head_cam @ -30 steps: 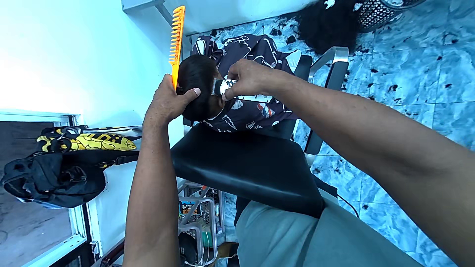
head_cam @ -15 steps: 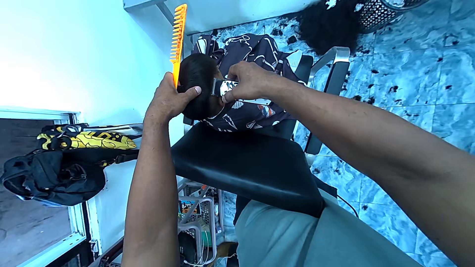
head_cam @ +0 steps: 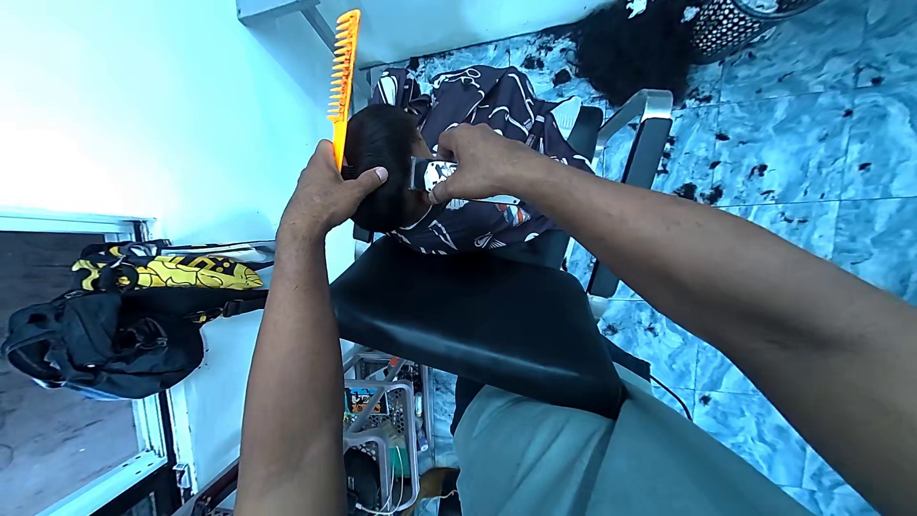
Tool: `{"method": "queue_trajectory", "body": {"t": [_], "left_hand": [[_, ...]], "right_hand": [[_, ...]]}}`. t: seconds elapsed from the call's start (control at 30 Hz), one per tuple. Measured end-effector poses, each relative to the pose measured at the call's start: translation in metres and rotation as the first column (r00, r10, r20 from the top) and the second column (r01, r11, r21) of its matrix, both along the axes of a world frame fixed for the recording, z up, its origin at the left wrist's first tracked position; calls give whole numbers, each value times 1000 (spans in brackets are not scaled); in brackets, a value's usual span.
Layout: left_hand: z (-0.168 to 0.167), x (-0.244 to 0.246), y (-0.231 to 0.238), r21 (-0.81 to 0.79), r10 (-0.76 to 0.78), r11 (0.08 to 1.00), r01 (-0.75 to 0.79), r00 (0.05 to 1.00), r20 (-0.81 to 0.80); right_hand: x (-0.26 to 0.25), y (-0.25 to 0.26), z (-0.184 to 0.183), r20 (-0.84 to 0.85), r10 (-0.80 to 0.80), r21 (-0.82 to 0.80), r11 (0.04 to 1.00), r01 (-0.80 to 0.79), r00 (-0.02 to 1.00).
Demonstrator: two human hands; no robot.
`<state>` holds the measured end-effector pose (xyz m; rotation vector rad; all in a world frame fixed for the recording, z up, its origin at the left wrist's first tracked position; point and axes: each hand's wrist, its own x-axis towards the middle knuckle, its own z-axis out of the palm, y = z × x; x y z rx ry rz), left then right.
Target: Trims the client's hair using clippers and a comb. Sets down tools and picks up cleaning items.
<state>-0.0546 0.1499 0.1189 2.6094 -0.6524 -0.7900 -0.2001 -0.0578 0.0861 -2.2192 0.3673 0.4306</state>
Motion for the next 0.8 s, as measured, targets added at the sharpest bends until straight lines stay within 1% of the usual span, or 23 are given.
{"method": "queue_trajectory", "body": {"t": [0.1, 0.27, 0.47, 0.53, 0.63, 0.73, 0.8], "left_hand": [[-2, 0, 1, -2, -1, 1000, 1, 1000, 4], [-2, -2, 3, -7, -6, 1000, 6, 1000, 10], [-2, -5, 4, 0, 5, 1000, -5, 1000, 16], [-1, -5, 4, 0, 6, 1000, -6, 1000, 14], [0, -6, 4, 1, 7, 1000, -7, 1000, 10], [0, -6, 3, -4, 3, 1000, -3, 1000, 8], [0, -6, 3, -7, 6, 1000, -6, 1000, 5]], "right_hand": [[-1, -4, -2, 9, -20, 56, 998, 20, 1000], [5, -24, -22, 25, 52, -89, 995, -49, 998], [12, -28, -19, -3, 108, -132, 985, -108, 994], [14, -29, -18, -4, 109, -106, 988, -109, 994], [14, -29, -13, -7, 90, -11, 996, -90, 996], [14, -26, -16, -12, 89, -37, 995, -89, 996], [13, -27, -15, 5, 76, 13, 997, -76, 997]]}}
